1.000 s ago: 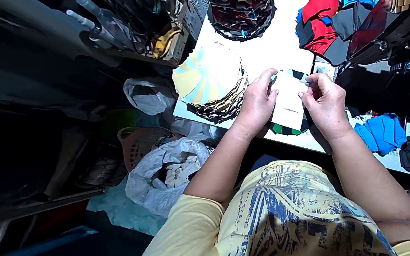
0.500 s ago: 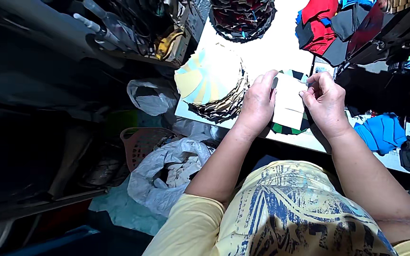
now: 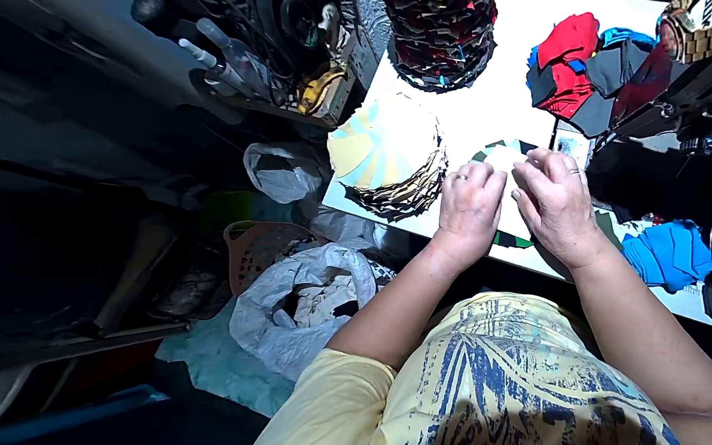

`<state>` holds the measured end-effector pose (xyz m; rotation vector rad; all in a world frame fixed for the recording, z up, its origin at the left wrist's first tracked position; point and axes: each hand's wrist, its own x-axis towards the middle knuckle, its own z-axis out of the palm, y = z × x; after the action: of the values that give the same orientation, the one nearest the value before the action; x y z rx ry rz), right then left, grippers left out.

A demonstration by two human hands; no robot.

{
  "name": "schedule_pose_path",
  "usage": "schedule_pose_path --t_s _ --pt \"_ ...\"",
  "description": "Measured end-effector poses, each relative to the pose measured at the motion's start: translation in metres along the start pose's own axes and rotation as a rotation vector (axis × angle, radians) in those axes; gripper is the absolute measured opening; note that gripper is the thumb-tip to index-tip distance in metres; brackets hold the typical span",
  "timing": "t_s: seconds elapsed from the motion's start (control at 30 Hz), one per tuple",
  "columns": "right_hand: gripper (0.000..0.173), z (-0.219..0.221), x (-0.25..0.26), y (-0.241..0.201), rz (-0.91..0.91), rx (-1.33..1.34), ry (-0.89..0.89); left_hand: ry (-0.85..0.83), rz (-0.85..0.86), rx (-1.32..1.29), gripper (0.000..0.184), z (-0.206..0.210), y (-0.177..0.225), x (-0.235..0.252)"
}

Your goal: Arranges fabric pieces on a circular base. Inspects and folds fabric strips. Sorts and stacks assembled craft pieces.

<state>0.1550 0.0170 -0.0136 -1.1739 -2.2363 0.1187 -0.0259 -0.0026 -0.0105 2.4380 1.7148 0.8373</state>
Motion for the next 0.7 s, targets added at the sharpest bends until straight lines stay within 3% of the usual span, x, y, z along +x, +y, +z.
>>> schedule_pose_path --t_s 0.07,0.27,0.43,0.7 --pt "0.035 -0.001 -0.001 0.0 0.016 -0.025 -0.081 -0.037 0.008 0.013 0.025 0.001 0.0 -0.004" --pt "0.038 -0.011 -0.005 -0.011 0.025 -0.024 -0.102 -0.13 -0.005 -0.072 0.029 -0.015 -0.004 -0.012" --pt "0.066 0.001 -0.025 -0.018 0.025 -0.12 -0.313 -0.061 0.047 -0.13 0.031 -0.024 -0.012 -0.03" --pt "0.065 0.009 -0.025 -0.022 0.06 -0.176 -0.343 -0.001 0.102 -0.208 0.032 -0.014 -0.008 -0.032"
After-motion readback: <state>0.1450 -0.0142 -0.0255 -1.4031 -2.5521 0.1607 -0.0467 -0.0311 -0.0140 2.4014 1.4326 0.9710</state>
